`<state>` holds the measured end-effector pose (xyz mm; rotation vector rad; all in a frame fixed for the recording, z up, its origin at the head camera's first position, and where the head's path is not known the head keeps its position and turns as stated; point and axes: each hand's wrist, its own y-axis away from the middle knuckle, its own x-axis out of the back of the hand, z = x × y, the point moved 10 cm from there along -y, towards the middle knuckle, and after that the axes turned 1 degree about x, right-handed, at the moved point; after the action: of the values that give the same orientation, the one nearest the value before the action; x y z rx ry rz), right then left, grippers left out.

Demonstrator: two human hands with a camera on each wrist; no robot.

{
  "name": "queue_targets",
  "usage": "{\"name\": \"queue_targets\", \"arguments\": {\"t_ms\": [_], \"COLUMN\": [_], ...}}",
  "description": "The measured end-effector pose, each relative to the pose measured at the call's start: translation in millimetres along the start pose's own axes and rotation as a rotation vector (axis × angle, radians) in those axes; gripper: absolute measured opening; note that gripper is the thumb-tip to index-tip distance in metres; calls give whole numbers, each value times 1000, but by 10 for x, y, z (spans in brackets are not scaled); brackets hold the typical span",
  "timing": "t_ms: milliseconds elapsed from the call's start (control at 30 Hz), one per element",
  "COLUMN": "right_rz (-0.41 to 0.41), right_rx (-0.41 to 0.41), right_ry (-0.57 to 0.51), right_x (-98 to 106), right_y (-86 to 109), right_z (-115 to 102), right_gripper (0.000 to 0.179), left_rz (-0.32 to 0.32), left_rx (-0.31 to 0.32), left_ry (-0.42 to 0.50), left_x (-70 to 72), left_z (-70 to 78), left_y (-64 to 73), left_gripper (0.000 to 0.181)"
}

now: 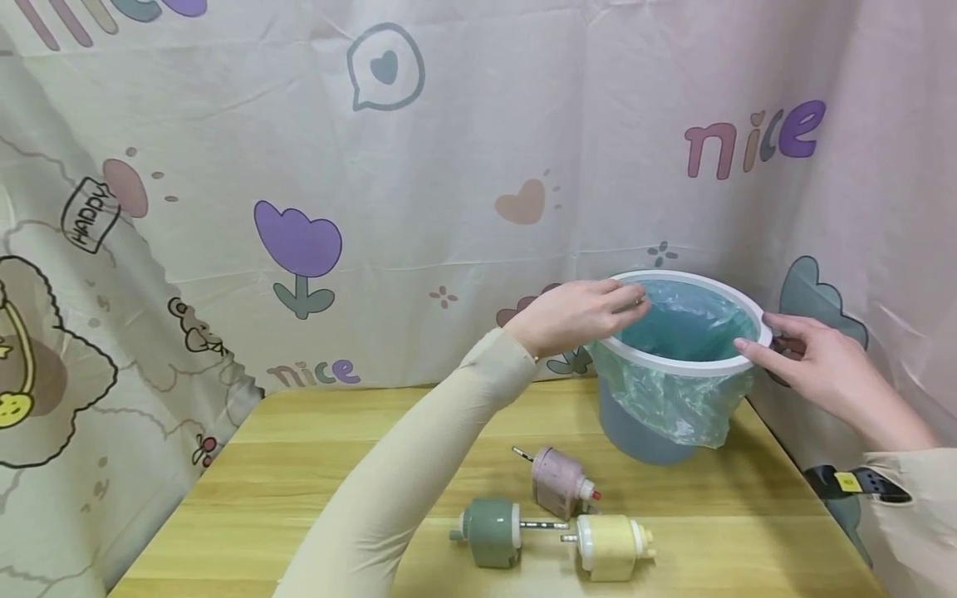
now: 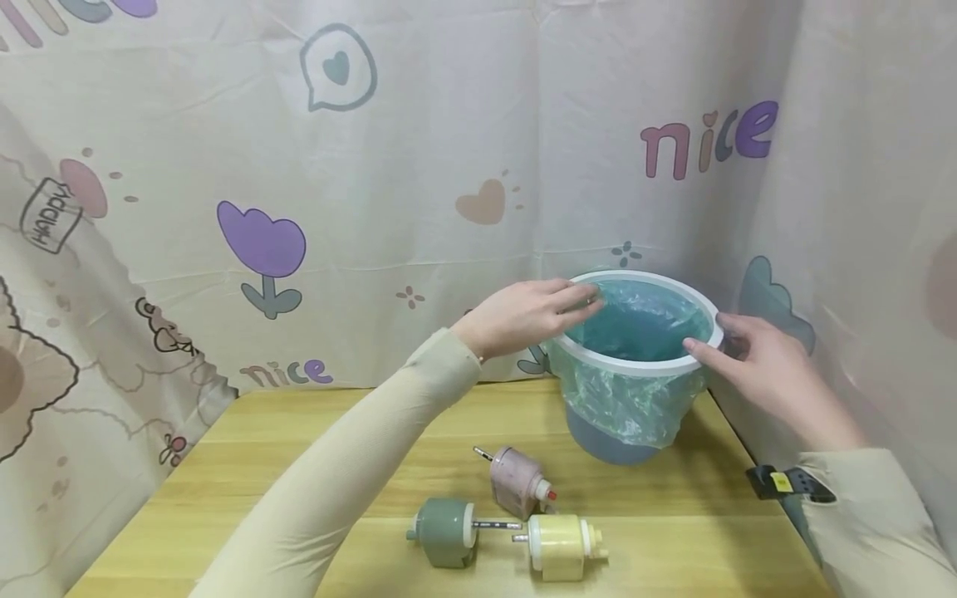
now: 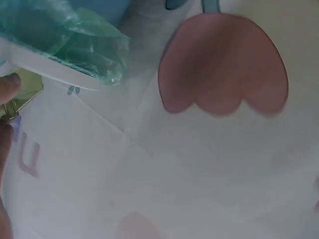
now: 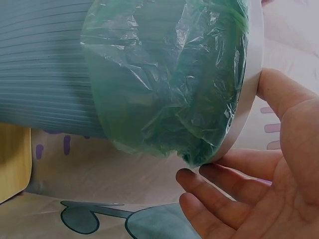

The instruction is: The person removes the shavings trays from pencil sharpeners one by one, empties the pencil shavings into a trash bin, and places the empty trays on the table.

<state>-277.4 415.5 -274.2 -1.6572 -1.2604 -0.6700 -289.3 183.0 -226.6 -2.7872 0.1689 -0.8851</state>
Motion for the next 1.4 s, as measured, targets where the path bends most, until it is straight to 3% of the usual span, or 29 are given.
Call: {"name": "queue_targets", "arguments": {"t_ms": [133,300,433,533,733,900,1000,1100,1233,1400], "right_rz": [10,0,-3,2,21,211,345,372,248,69], "right_rx": [7,8,2,-5,-24,-4,99,304,544,626], "right_ry": [6,15,13,4,-6,-32,-97,-154,-146,-121], "right_x": [6,0,-14,-35,-57,141,266,242,-32,-469], "right_y": [-20,-45,-45,-46,-14,161,372,604,852,1003], "right_z": [-17,-22,-20,-15,-14,-185,-453,-858,-1317,-1457], "right_gripper": [77,78,79,79,79,62,43,36,53,62], "left_rz": [35,17,-21,-15,117,181,233,306,388,487], "left_rx": [-59,-30,-4,102,359,542,639,731,843,933], "left_ry": [-44,-40,59,176,486,682,785,877,995,1194], "left_x": [55,51,-16,-46,-46,-135,-172,-186,-207,-191], "left_z": [96,32,-11,-129,-393,-521,-570,-608,-631,-600], "left_y": [-23,12,92,169,378,611,792,1006,1287,1525], "left_gripper": [52,50,44,42,43,51,55,56,53,51]}}
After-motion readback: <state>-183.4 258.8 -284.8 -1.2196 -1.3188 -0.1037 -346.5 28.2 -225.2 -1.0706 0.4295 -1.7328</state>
